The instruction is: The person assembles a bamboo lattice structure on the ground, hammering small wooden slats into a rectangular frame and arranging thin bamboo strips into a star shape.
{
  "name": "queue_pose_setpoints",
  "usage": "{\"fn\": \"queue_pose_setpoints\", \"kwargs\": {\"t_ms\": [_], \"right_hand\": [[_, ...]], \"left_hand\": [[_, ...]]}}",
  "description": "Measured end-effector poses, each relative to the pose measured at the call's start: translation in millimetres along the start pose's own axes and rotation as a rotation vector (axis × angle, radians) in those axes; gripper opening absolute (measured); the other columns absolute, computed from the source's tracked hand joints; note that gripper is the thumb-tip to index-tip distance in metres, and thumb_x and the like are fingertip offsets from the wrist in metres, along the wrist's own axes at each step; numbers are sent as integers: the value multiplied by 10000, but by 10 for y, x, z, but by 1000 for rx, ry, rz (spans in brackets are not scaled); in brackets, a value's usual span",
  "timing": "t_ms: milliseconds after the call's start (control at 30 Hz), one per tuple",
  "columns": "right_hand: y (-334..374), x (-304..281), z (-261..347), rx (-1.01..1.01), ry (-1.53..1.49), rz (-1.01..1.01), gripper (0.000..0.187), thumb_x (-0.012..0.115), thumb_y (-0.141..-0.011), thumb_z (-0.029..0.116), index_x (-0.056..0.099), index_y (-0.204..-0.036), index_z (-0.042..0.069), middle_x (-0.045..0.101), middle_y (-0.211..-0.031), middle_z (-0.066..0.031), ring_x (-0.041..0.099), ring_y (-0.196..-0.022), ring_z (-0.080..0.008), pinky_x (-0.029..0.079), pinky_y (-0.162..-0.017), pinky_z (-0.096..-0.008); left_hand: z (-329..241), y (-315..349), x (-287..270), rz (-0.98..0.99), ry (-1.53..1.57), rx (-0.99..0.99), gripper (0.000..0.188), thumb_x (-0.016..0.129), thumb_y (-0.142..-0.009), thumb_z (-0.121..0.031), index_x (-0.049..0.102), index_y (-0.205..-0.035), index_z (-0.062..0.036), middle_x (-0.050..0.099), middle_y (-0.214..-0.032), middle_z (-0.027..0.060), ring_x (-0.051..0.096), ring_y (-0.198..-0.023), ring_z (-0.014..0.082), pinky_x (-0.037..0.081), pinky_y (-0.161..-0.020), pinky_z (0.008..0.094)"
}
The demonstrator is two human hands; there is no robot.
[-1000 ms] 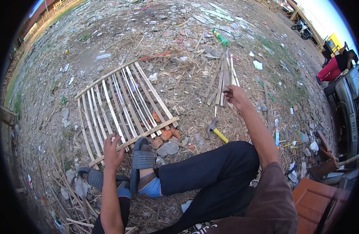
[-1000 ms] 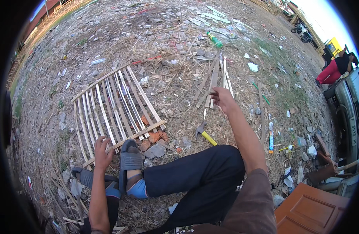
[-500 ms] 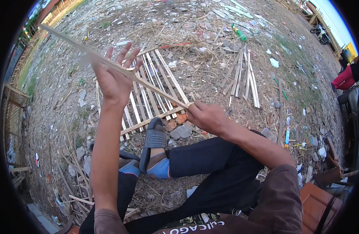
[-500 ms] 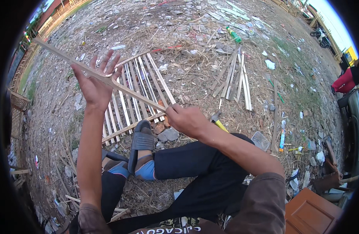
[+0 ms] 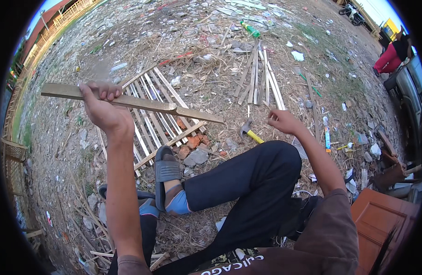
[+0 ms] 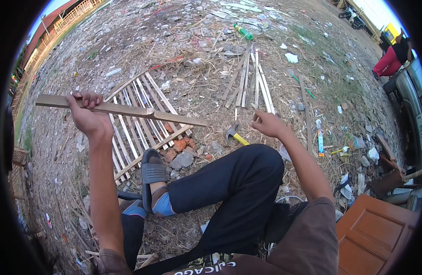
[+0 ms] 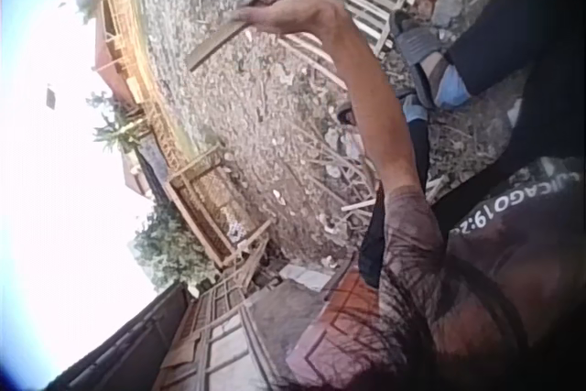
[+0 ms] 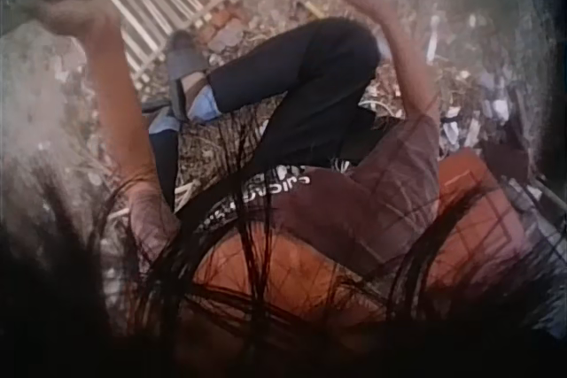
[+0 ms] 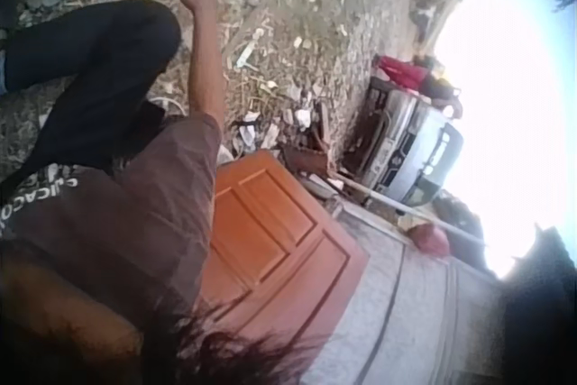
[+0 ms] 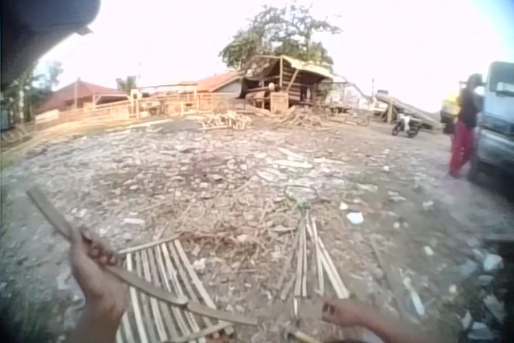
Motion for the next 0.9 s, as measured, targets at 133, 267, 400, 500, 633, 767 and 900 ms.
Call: {"fn": "queue_pose_setpoints", "kwargs": {"t_ms": [133,267,400,500,633,767,900], "right_hand": [[463,892,-720,-208,93,-188,284,646,-894,243,609,-1098,49,655,-1017,-186,637,-967,-334,500,-816,-431],[497,1416,-499,-359,-206,-248,281,656,-892,236,607,-1097,51,647,-945,-176,642,-880,-305,496,-766,-395],[399,1215,-415,-88,-407,93,271,654,-896,228,605,-1093,48,642,-919,-169,639,-850,-285,491,-748,-381],[349,1114,-320,36,-543,255,265,652,-898,222,604,-1091,47,639,-899,-164,637,-827,-269,487,-734,-371],[306,1024,-71,90,-569,183,258,648,-905,216,599,-1091,44,632,-867,-152,628,-790,-242,478,-709,-356],[527,907,221,107,-479,-89,261,639,-920,216,580,-1103,39,618,-819,-125,603,-733,-195,456,-661,-340],[484,976,640,64,-582,-402,243,626,-951,211,540,-1103,42,581,-726,-90,549,-640,-168,431,-602,-345]], "left_hand": [[626,191,247,155,-16,-34,373,436,-1054,-403,400,-818,-116,297,-644,-40,272,-572,84,283,-560,255],[962,301,347,320,-103,-5,378,459,-1046,-411,412,-823,-109,299,-654,-42,278,-590,71,268,-566,237],[971,302,471,496,-255,2,280,528,-1028,-317,427,-1105,-67,461,-792,16,442,-669,109,398,-661,267],[740,223,569,447,-401,59,566,602,-986,-242,247,-1390,-66,559,-1014,91,621,-866,174,499,-823,323],[380,5,665,327,-376,182,485,618,-978,-285,375,-1338,-69,574,-1038,86,645,-893,165,520,-790,299],[293,-126,775,307,-252,206,292,543,-1009,-390,515,-942,-108,522,-822,18,553,-688,115,444,-586,240],[283,-39,838,384,-249,190,521,440,-997,-561,354,-693,-147,348,-581,-50,298,-471,50,244,-415,234]]}}
Point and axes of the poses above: each hand's wrist, its own y-axis away from the middle knuckle, its own x-axis out of the palm, z = x × y, the point moved 4 cm from there along -y, towards the middle knuckle
